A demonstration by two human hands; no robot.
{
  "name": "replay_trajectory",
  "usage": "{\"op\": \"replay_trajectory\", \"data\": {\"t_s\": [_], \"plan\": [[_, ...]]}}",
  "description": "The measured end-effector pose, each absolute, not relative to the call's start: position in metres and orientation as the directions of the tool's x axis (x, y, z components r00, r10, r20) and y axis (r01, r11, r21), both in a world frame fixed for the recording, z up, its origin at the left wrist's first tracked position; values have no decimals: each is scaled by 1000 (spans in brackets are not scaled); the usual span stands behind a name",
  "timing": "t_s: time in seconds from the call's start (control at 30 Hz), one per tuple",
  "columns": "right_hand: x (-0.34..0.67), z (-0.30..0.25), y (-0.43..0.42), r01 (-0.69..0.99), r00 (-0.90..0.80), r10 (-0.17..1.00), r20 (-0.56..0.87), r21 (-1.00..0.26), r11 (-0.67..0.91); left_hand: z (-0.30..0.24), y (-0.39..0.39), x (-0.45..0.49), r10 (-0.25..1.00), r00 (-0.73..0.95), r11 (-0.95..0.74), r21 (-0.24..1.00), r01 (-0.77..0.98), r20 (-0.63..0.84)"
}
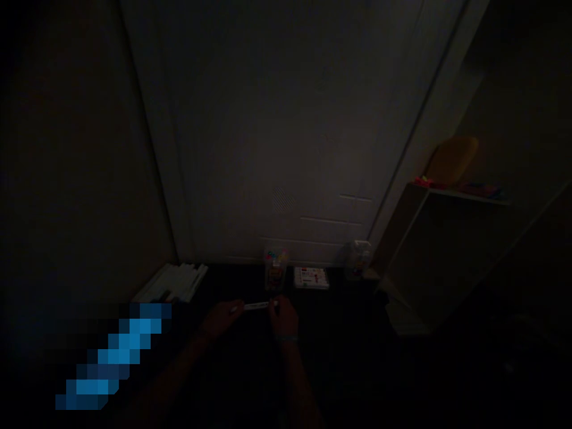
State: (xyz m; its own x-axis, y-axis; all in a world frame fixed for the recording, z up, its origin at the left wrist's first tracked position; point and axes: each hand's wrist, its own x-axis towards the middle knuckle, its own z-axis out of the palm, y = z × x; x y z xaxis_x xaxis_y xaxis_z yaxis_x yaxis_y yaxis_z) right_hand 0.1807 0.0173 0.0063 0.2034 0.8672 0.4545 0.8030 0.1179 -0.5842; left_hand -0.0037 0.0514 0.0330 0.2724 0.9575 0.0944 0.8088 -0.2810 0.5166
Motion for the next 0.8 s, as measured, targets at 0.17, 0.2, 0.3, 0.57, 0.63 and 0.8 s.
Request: {"op": "replay_trajectory", "data": {"t_s": [0.17, 0.2, 0.3, 0.57, 0.63, 0.8], "plan": [[181, 5, 19, 795, 210, 865, 456, -595, 121, 35, 49, -3, 965, 248, -256, 526, 811, 88], [181, 5, 19, 793, 213, 866, 452, -598, 117, 35, 49, -3, 967, 243, -247, 531, 810, 80], [181, 4, 20, 789, 208, 870, 447, -602, 120, 31, 52, -4, 964, 253, -257, 543, 799, 84], [180, 4, 18, 805, 194, 863, 466, -579, 132, 26, 55, -5, 947, 300, -316, 524, 791, 119], [180, 3, 19, 812, 196, 860, 471, -570, 127, 28, 53, -4, 951, 291, -303, 512, 804, 104], [181, -1, 22, 826, 198, 848, 492, -549, 126, 30, 52, -4, 940, 321, -335, 480, 811, 114]]}}
